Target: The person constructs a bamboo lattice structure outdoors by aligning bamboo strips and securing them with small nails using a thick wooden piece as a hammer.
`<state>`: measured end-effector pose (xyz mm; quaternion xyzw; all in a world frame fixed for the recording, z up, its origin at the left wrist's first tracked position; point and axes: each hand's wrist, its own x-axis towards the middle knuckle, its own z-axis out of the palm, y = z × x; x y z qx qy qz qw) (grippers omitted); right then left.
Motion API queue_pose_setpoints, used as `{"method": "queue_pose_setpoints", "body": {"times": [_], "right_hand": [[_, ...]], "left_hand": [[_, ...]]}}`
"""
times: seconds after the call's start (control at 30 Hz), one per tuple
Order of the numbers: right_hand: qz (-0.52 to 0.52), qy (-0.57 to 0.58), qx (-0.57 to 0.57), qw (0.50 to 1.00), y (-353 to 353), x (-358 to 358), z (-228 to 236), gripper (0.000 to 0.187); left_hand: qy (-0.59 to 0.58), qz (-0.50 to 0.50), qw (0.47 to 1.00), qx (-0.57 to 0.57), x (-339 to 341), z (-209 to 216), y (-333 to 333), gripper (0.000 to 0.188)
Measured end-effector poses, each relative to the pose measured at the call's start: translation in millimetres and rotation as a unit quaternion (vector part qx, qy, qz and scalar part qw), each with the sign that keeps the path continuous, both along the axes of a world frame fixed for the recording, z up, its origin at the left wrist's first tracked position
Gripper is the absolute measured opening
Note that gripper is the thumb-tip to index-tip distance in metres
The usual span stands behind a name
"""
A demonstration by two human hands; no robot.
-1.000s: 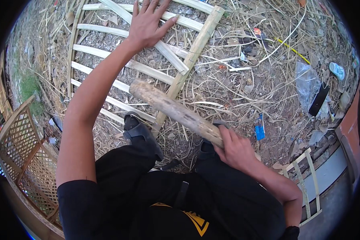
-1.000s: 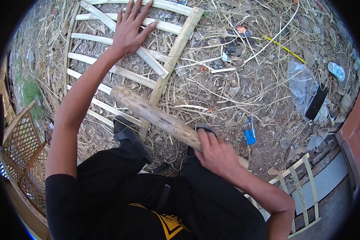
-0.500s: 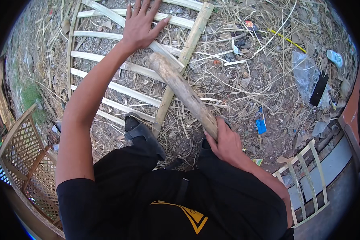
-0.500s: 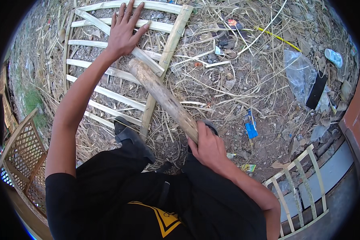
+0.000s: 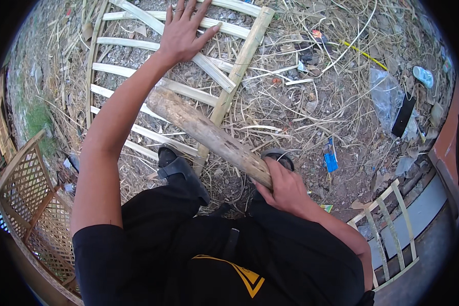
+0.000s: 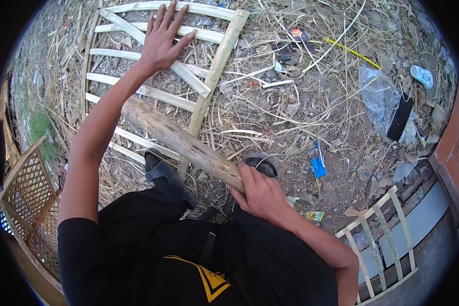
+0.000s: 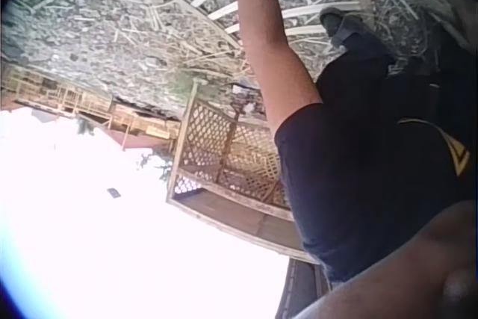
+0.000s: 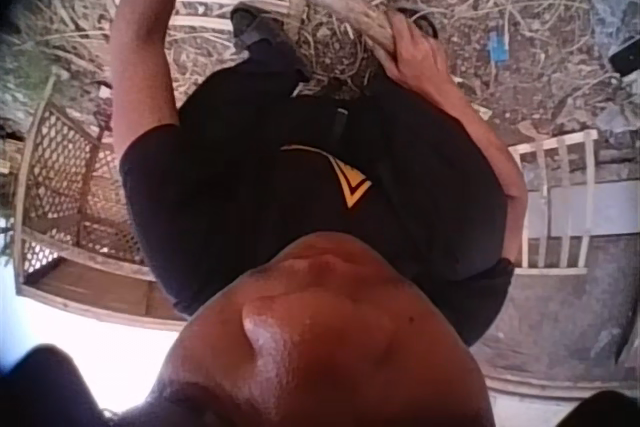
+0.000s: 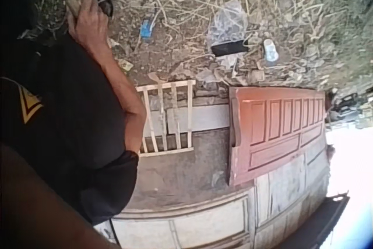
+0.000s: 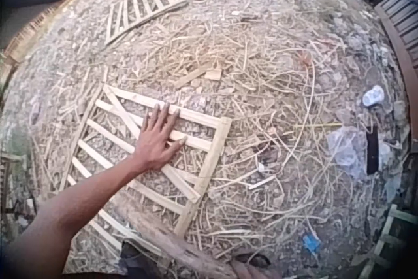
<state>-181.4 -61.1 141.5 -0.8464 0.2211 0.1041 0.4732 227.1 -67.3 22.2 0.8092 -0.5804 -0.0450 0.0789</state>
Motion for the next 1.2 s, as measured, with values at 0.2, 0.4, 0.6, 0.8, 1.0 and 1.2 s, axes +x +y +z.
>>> {"method": "queue_pose_setpoints", "body": {"times": [0.2, 0.4, 0.6, 0.8, 1.0, 1.2], "right_hand": [[-0.02, 0.033, -0.057, 0.998, -26.8, -12.5, 0.3, 0.055], [0.0, -0.049, -0.135, 0.99, -34.3, -27.9, 5.3, 0.053], [0.028, 0.098, -0.123, 0.987, -45.2, -32.2, -6.5, 0.056], [0.05, -0.113, -0.116, 0.985, -44.9, 0.7, 34.5, 0.053], [0.02, 0.077, -0.16, 0.984, -52.0, -22.0, 2.6, 0.052], [0.036, -0.096, -0.159, 0.982, -45.7, 8.9, 42.1, 0.059]], "left_hand": [[0.003, 0.004, 1.0, 0.002, 4.2, -3.7, 2.9, 0.086], [-0.005, -0.012, 1.0, 0.003, 3.9, -3.2, 1.9, 0.086], [0.007, -0.017, 1.0, 0.0, 1.7, -0.9, 2.6, 0.087], [0.003, -0.02, 1.0, 0.008, 6.8, -3.2, 6.5, 0.087], [0.001, -0.025, 1.0, 0.006, 3.9, -0.7, -1.5, 0.087], [0.0, -0.018, 1.0, 0.009, 8.0, 0.3, 3.0, 0.085]]}}
